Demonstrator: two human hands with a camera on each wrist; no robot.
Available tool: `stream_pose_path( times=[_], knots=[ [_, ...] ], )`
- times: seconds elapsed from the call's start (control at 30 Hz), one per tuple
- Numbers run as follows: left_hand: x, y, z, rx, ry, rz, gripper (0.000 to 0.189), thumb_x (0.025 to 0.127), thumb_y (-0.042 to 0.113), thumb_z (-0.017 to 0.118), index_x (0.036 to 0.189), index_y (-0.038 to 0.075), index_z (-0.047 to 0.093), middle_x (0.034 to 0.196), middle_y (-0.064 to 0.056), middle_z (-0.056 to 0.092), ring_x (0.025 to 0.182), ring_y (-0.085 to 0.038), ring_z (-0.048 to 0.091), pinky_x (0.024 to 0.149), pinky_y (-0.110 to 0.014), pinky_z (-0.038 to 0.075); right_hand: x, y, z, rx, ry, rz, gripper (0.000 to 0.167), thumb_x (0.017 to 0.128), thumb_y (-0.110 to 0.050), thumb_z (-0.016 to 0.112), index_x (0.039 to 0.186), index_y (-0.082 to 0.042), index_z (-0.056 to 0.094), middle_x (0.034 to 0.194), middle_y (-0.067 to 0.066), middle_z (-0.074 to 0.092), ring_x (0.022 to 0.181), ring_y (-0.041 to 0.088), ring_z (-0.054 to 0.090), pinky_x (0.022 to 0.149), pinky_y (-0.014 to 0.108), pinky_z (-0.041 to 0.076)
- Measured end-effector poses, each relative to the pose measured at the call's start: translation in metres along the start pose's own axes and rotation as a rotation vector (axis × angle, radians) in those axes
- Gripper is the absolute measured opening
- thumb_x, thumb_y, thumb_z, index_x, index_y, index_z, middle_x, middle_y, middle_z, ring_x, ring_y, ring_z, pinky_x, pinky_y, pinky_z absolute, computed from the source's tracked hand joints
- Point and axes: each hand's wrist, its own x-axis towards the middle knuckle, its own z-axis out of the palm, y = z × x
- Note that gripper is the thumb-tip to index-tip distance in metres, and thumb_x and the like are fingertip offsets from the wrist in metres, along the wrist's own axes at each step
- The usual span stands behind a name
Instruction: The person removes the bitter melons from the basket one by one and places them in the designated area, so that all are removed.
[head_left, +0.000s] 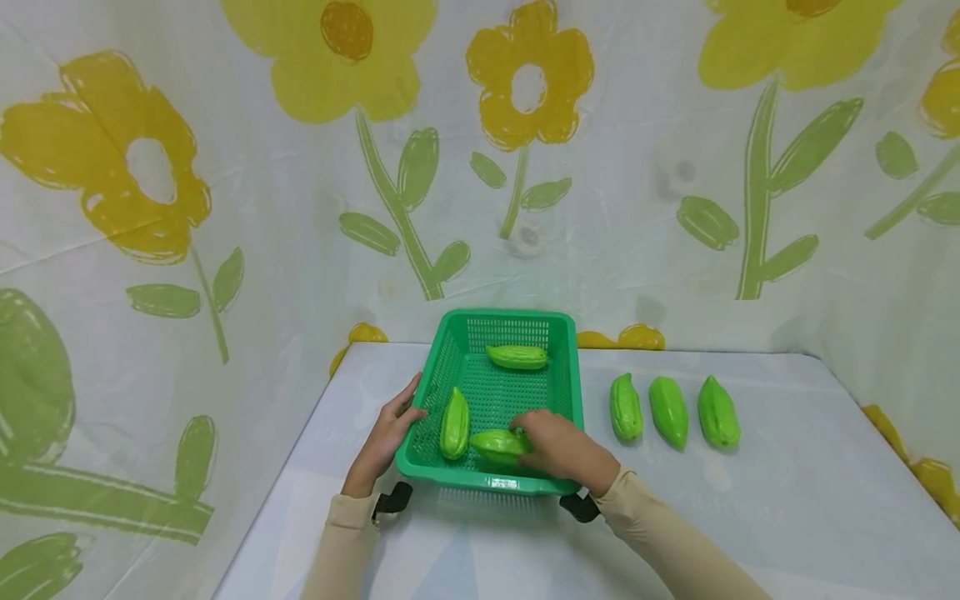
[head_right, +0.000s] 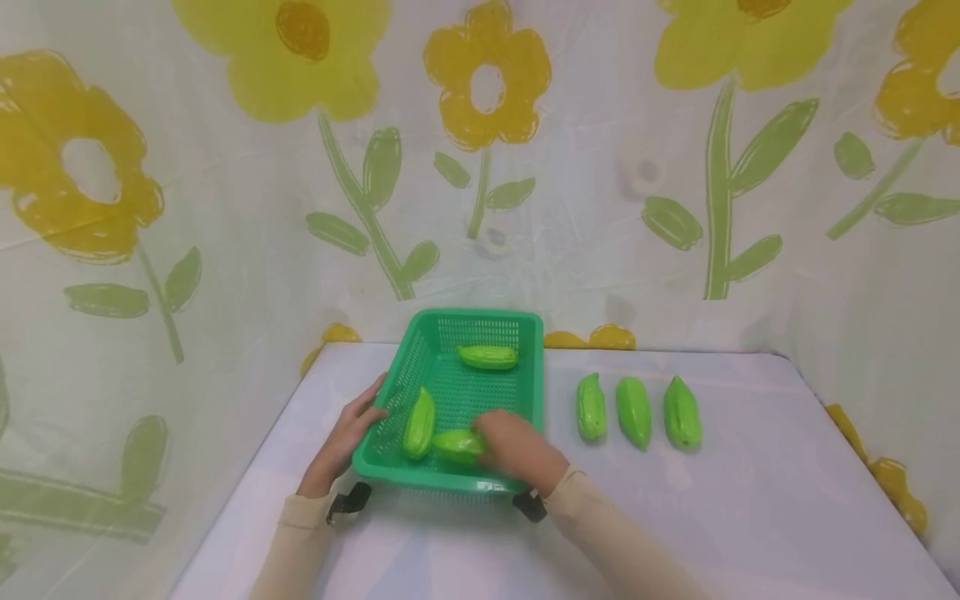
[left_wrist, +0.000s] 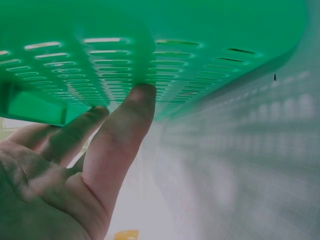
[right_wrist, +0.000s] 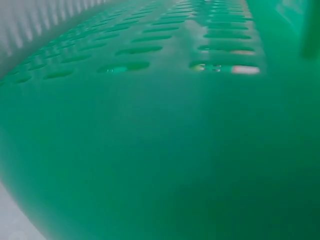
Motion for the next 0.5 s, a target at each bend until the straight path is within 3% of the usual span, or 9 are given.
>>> stream_pose_path(
  times=[0.13,0.5],
  knots=[
    [0.0001,-0.0005,-0.0002,0.003,0.002,-0.003,0.072,0.102,0.011,0.051,0.167,0.018,0.02,0.173,-0.007,0.021,0.163,-0.031,0.014,0.128,-0.059,0.019,-0.001,0.0001,-0.0015,0.038,-0.008,-0.003,0.047,0.084,-0.016,0.085,0.126,0.0,0.07,0.122,0.014,0.073,0.11,0.027,0.067,0.093,0.048,0.056],
    [0.0006,-0.0013,0.0004,0.012,0.012,0.0,0.071,0.102,0.011,0.05,0.167,0.016,0.02,0.173,-0.01,0.021,0.162,-0.033,0.014,0.127,-0.06,0.021,-0.0024,0.0027,-0.0045,0.138,0.018,-0.044,0.044,0.086,-0.018,0.083,0.125,-0.001,0.07,0.114,0.007,0.072,0.102,0.017,0.063,0.088,0.042,0.056]
  ],
)
